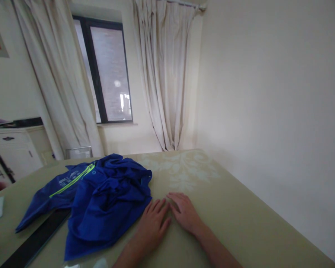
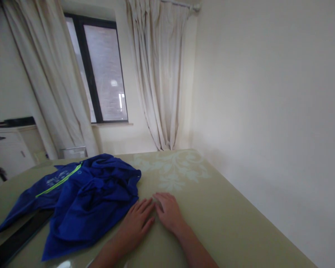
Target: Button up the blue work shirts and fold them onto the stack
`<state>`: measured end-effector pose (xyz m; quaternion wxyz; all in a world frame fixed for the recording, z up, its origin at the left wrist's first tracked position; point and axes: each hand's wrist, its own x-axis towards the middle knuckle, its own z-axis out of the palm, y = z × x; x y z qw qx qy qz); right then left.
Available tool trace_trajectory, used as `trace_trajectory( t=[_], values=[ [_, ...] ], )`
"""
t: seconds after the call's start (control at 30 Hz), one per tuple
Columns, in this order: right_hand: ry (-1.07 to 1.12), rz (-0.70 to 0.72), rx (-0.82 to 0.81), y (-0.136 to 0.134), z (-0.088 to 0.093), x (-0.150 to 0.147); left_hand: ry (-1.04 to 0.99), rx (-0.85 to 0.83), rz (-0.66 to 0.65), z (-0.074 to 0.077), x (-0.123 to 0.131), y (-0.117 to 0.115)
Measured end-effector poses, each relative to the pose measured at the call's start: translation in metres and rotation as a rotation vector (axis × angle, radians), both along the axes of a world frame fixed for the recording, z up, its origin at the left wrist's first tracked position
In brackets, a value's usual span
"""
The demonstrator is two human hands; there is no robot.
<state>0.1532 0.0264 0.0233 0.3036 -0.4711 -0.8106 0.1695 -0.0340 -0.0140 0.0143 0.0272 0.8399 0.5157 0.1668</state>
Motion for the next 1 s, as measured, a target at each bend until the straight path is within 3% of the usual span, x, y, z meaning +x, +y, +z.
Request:
trace_trajectory(
  t=[0.17, 0.4, 1.0],
  values=[
    [-0.134, 0.012, -0.064, -0.002, 0.005, -0.003, -0.056, -0.017, -0.026, -0.006, -0.009, 0.002],
    [-0.153, 0.005, -0.051, 0.000, 0.009, -0.003, -0.020, 0.013, -0.053, -0.006, -0.007, 0.003],
    [-0.183, 0.009, -0.055, -0.001, 0.009, -0.004, -0.026, -0.025, -0.038, 0.004, -0.006, 0.000]
  ],
)
